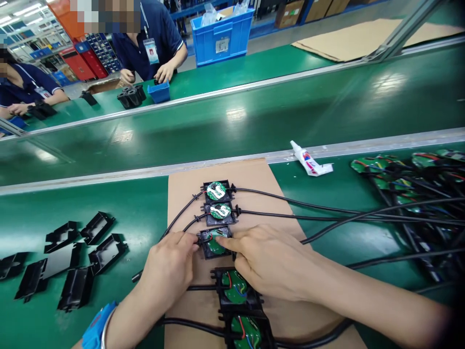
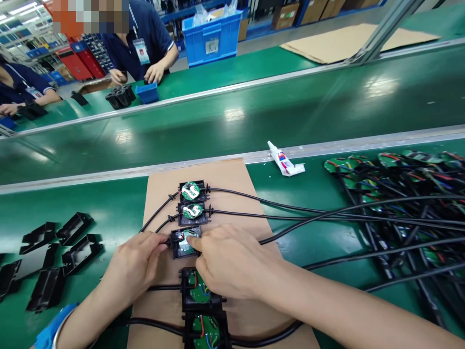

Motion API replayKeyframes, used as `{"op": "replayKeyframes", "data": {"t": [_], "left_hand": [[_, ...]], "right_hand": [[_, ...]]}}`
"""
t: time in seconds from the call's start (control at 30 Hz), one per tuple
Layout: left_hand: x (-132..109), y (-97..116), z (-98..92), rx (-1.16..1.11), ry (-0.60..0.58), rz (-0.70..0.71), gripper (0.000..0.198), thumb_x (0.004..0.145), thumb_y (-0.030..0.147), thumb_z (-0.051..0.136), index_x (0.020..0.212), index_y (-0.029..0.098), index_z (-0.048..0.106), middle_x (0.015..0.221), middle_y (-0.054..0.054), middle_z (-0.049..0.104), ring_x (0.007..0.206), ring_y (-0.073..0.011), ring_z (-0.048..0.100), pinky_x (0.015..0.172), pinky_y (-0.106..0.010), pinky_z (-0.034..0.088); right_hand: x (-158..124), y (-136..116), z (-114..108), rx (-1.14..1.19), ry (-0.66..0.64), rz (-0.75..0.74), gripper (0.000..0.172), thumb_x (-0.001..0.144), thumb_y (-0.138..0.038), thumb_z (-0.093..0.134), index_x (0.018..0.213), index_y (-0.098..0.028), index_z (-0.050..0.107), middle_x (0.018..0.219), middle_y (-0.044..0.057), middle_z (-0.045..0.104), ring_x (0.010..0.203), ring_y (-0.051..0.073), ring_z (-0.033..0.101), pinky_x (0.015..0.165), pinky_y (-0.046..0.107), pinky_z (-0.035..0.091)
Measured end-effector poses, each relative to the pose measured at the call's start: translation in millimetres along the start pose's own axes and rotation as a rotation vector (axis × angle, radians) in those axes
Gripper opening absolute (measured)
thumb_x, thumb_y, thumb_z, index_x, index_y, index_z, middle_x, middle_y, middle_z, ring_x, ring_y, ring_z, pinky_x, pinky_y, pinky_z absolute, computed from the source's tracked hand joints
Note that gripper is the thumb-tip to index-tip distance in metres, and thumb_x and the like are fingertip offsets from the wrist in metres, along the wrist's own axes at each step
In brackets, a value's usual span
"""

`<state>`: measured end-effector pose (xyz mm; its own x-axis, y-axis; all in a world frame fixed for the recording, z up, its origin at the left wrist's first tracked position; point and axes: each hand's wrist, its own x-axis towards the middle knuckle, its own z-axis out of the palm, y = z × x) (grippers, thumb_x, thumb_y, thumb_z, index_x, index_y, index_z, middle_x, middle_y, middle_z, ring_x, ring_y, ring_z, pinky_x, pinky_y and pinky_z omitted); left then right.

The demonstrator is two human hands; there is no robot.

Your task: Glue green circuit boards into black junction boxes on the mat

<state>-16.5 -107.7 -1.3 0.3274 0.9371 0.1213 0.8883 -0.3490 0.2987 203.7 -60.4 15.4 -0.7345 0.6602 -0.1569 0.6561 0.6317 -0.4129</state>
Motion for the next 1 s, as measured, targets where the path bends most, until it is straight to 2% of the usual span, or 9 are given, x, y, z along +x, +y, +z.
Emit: {"op": "replayKeyframes", "data": {"t": [0.07,0.27,0.37,0.47,0.57,0.63,0.77,0.87,1.0], "left_hand": [[1,5,-0.4,0.027,-0.036,-0.002,0.025,0.09,0.016,0.033,0.085,0.018,0.058,0.077,-0.007,0.067,0.07,-0.0214,0.065,0.06,-0.032,0.052],[11,8,-5.9,0.097,-0.283,-0.089,0.029,0.093,0.017,0.028,0.076,0.019,0.052,0.064,-0.004,0.064,0.058,-0.0207,0.063,0.054,-0.03,0.047],[19,9,-6.5,0.214,-0.386,-0.095,0.025,0.088,0.014,0.034,0.076,0.018,0.056,0.065,-0.006,0.066,0.06,-0.0233,0.066,0.054,-0.03,0.046],[27,13,-6.5,0.306,-0.423,-0.066,0.019,0.08,0.013,0.041,0.072,0.016,0.058,0.06,-0.01,0.064,0.057,-0.0265,0.065,0.05,-0.031,0.044],[28,16,-7.9,0.304,-0.407,-0.064,0.017,0.078,0.012,0.043,0.069,0.017,0.056,0.061,-0.01,0.063,0.059,-0.0258,0.064,0.052,-0.031,0.046],[23,15,-9.2,0.224,-0.352,-0.054,0.016,0.08,0.012,0.042,0.075,0.018,0.056,0.069,-0.008,0.065,0.062,-0.0225,0.064,0.054,-0.03,0.047],[6,10,-7.7,0.008,-0.064,0.052,0.015,0.085,0.014,0.042,0.091,0.018,0.055,0.079,-0.005,0.064,0.067,-0.0179,0.061,0.058,-0.027,0.048],[-1,7,-3.1,0.095,0.045,0.141,0.02,0.086,0.01,0.04,0.093,0.018,0.057,0.076,-0.005,0.062,0.068,-0.0184,0.059,0.059,-0.028,0.048],[1,8,2.0,0.327,0.029,0.204,0.028,0.08,0.001,0.039,0.09,0.016,0.06,0.069,-0.004,0.06,0.062,-0.0184,0.057,0.057,-0.028,0.047]], "right_hand": [[-1,0,1,-0.008,0.01,0.006,0.041,0.082,-0.019,0.044,0.116,-0.023,0.066,0.082,0.005,0.072,0.074,0.022,0.066,0.061,0.031,0.041],[-4,2,5,0.001,0.077,0.006,0.038,0.08,-0.02,0.045,0.11,-0.021,0.069,0.078,0.006,0.07,0.068,0.02,0.064,0.058,0.029,0.037],[-3,1,3,0.003,0.065,0.012,0.036,0.079,-0.02,0.046,0.104,-0.02,0.071,0.074,0.007,0.069,0.064,0.02,0.062,0.054,0.029,0.033],[-2,0,1,-0.016,0.035,0.016,0.034,0.079,-0.021,0.045,0.101,-0.02,0.071,0.07,0.006,0.068,0.059,0.02,0.06,0.05,0.029,0.027],[-3,-2,1,-0.045,0.023,0.025,0.033,0.08,-0.022,0.044,0.1,-0.021,0.07,0.068,0.006,0.067,0.058,0.02,0.06,0.049,0.03,0.024],[-4,-3,3,-0.054,0.041,0.031,0.032,0.08,-0.022,0.044,0.099,-0.021,0.07,0.068,0.006,0.068,0.058,0.02,0.06,0.05,0.029,0.025],[-5,-4,4,-0.071,0.067,0.031,0.031,0.08,-0.022,0.044,0.098,-0.021,0.07,0.068,0.006,0.068,0.058,0.021,0.06,0.051,0.03,0.025],[-5,-4,2,-0.06,0.071,0.038,0.03,0.079,-0.023,0.045,0.096,-0.02,0.07,0.067,0.006,0.068,0.057,0.02,0.059,0.05,0.03,0.025],[-5,-4,2,-0.059,0.06,0.032,0.029,0.08,-0.023,0.045,0.095,-0.019,0.07,0.067,0.006,0.067,0.057,0.02,0.06,0.05,0.03,0.024]]}}
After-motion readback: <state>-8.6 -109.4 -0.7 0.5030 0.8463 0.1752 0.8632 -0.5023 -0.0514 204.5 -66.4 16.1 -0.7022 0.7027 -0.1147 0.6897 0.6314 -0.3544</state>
